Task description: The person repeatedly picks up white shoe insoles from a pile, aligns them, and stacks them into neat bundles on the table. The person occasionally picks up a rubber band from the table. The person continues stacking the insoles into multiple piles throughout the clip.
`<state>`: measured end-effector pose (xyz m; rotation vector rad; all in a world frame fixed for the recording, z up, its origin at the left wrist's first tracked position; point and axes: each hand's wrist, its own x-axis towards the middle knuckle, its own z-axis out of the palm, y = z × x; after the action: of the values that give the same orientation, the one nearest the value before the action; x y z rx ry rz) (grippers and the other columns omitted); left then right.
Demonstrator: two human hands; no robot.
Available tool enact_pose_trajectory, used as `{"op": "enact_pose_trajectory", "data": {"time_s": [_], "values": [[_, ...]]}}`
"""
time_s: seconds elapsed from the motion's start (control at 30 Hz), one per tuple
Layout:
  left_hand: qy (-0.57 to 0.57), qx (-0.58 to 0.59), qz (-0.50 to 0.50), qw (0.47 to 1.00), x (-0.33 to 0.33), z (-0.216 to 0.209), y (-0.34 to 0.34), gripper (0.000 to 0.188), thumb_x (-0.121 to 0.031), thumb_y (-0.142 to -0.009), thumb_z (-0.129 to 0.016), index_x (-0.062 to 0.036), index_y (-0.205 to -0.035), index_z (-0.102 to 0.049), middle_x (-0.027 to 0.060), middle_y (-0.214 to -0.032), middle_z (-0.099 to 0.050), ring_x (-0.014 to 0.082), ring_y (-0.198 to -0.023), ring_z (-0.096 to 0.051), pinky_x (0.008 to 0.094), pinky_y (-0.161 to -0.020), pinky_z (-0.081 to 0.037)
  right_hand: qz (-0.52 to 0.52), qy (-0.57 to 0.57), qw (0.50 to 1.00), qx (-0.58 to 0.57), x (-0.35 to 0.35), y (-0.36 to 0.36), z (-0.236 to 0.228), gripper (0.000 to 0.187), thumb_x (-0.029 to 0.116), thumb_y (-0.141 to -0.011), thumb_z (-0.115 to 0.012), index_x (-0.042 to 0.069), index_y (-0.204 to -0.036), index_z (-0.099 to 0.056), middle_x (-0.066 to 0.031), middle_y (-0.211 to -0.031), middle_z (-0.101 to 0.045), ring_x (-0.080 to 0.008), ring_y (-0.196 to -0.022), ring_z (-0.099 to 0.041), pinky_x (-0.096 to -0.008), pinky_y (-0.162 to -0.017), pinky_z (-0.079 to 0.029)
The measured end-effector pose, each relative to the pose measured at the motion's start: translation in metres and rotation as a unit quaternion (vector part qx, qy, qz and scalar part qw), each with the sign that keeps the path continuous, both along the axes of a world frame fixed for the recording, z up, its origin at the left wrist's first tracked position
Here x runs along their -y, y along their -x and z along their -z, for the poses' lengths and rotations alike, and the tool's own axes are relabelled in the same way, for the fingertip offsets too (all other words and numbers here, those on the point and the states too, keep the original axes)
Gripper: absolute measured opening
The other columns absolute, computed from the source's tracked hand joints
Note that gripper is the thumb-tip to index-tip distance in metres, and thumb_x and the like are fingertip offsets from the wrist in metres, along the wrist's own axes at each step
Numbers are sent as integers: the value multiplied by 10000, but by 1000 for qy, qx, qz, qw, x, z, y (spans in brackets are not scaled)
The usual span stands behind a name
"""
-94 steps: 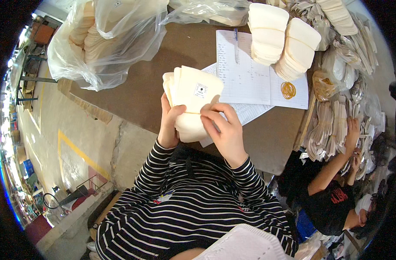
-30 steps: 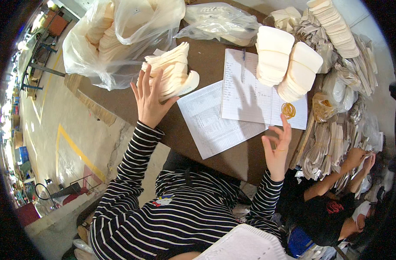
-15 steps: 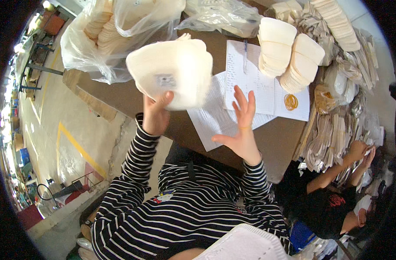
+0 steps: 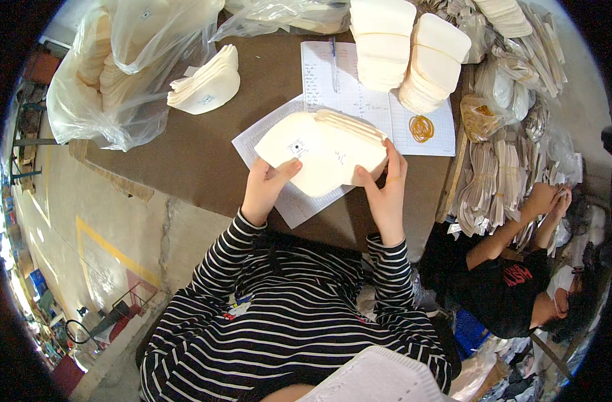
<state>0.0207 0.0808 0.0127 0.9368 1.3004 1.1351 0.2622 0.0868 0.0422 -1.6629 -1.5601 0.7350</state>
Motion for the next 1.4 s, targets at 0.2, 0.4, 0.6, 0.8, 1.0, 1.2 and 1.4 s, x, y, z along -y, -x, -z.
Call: {"op": "enact_pose_trajectory", "data": {"time_s": [0.2, 0.4, 0.6, 0.8, 1.0, 1.2, 1.4], "values": [[-3, 226, -149, 963, 17, -40, -16, 350, -70, -966, -594, 39, -1293, -536, 119, -1238, -660, 223, -1102, -662, 373, -976, -523, -43, -98, 979, -172, 34, 30, -2, 852, 50, -753, -811, 82, -1488, -383, -180, -1461, -421, -343, -1348, -413, -466, -1133, -334], [36, 288, -86, 953, 42, -42, -35, 516, -72, -858, -727, -14, -1317, -497, 106, -1200, -656, 200, -1096, -653, 355, -942, -545, 7, 71, 907, -415, 44, 39, -22, 557, 43, -818, -808, -3, -1294, -522, -90, -1093, -667, -138, -1014, -633, -275, -871, -517], [1, -80, 69, 994, -5, -21, -5, 391, -134, -893, -728, 9, -1226, -584, 102, -1120, -670, 155, -903, -649, 287, -796, -533, -53, 41, 997, -39, -6, -3, -29, 364, 153, -844, -770, -2, -1137, -621, -221, -1004, -683, -364, -909, -680, -378, -821, -537], [-83, -165, 52, 982, -30, -11, -21, 649, -236, -789, -835, 30, -1298, -532, 172, -1192, -594, 244, -1064, -590, 355, -858, -512, -10, -60, 998, 22, -16, 1, -10, 555, 94, -770, -797, 34, -1272, -570, -211, -1275, -543, -377, -1178, -528, -447, -999, -446], [-100, -206, 152, 962, -28, -21, -14, 654, -172, -714, -839, 5, -1265, -533, 170, -1160, -565, 280, -1105, -556, 379, -954, -462, -35, -54, 998, -8, 7, -2, -5, 717, 39, -692, -845, 70, -1342, -543, -173, -1258, -506, -378, -1203, -518, -431, -1012, -459], [-168, -113, 217, 955, -8, -17, -18, 698, -123, -711, -856, -65, -1281, -458, 145, -1368, -489, 284, -1307, -455, 403, -1107, -364, -155, -45, 986, -46, 29, -3, 12, 1057, 24, -649, -873, 136, -1505, -263, -213, -1529, -209, -373, -1416, -316, -450, -1142, -360], [-137, -30, 233, 962, -6, -18, -16, 737, -106, -743, -855, -71, -1343, -427, 108, -1348, -505, 231, -1275, -481, 352, -1084, -387, -142, -13, 974, -176, 24, -2, 13, 1131, 37, -668, -871, 80, -1548, -162, -234, -1590, -150, -380, -1463, -256, -468, -1167, -319]]}}
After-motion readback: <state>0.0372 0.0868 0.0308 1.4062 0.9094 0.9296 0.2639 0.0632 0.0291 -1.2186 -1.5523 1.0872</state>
